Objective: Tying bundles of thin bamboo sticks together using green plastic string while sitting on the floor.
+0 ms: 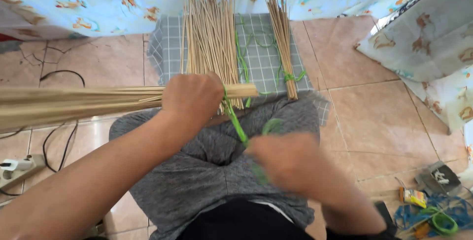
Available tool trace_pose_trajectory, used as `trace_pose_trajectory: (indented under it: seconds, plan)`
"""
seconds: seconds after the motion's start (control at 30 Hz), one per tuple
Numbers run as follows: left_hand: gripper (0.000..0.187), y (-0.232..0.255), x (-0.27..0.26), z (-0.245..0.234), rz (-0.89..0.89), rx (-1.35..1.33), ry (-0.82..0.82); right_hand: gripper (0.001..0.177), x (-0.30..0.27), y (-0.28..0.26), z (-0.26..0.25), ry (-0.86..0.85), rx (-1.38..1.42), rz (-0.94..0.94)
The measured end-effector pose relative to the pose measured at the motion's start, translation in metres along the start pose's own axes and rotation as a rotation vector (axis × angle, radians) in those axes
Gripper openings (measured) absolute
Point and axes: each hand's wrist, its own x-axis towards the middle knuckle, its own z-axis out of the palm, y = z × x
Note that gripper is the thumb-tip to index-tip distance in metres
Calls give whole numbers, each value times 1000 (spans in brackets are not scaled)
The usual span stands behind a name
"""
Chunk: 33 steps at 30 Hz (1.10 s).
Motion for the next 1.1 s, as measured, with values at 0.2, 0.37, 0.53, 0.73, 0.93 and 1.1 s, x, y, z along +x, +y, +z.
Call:
trace_pose_trajectory:
  seconds: [0.2,0.37,0.53,0.73,0.93,1.1]
  plan:
    - [1,37,-20,-20,192,9,185,7,52,92,4,121,261,167]
    - [7,3,-22,-52,97,-228,21,31,6,71,120,-165,1293,482]
    - [17,-9,-15,-51,103,-563,-237,26,24,16,88,-174,642,305]
    - [26,-17,2,-37,-76,-715,-245,49,-3,8,110,-80,27,263]
    - [8,-31,2,8,-109,-133,-107,24,-1,-4,37,24,-48,63]
    - [6,12,-15,22,72,54,-188,26,37,27,-7,168,-18,-126]
